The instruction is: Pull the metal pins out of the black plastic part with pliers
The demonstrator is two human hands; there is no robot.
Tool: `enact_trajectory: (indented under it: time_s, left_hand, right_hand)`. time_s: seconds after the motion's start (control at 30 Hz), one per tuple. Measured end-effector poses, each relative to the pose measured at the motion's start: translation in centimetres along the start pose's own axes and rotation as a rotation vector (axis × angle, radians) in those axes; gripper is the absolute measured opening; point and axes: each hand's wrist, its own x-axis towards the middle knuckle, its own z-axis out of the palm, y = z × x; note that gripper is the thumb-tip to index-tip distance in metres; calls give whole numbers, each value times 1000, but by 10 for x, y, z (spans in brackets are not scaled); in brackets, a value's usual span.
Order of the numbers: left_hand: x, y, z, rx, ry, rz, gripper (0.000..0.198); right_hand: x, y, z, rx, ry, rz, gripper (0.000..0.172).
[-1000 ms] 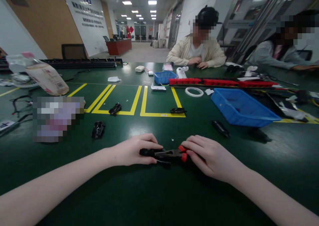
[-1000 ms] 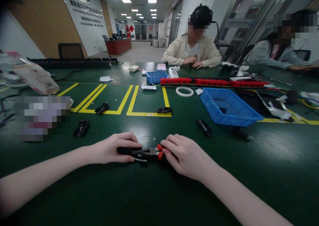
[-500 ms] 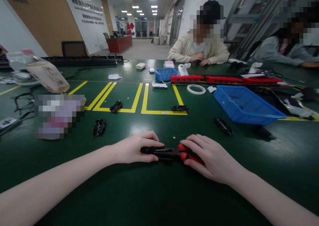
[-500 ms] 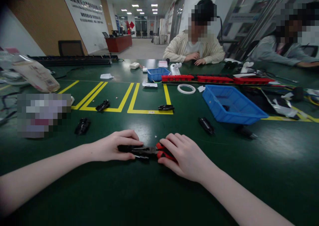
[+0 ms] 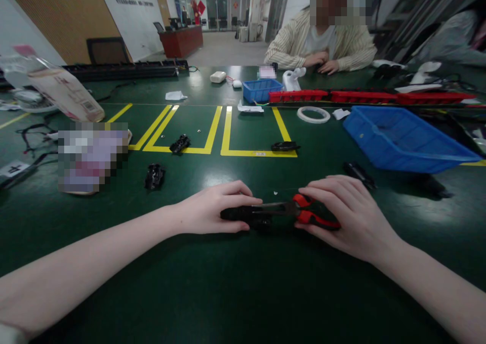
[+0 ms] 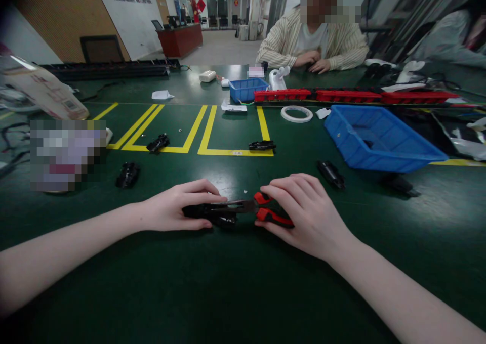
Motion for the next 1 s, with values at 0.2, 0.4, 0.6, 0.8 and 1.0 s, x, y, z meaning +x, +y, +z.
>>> enact_trajectory:
  time_s: [0.2,0.4,0.6,0.8,1.0]
  left_hand:
    - [-2,2,0,33,55,55,28]
    - [-3,3,1,115,62,52,9]
    - [-1,2,0,123,60,32,11]
    - [0,6,-3,258,73,5,10]
    - [2,10,-10,413,90,-13,12]
  right_hand:
    - [-1,0,4,-11,32,40,55]
    - [-3,1,5,0,26,33,48]
    - [1,-3,4,-1,52,-20,47]
    - [1,-6,6,-23,35,-22,45]
    - [1,-7,6,20,45,-3,46]
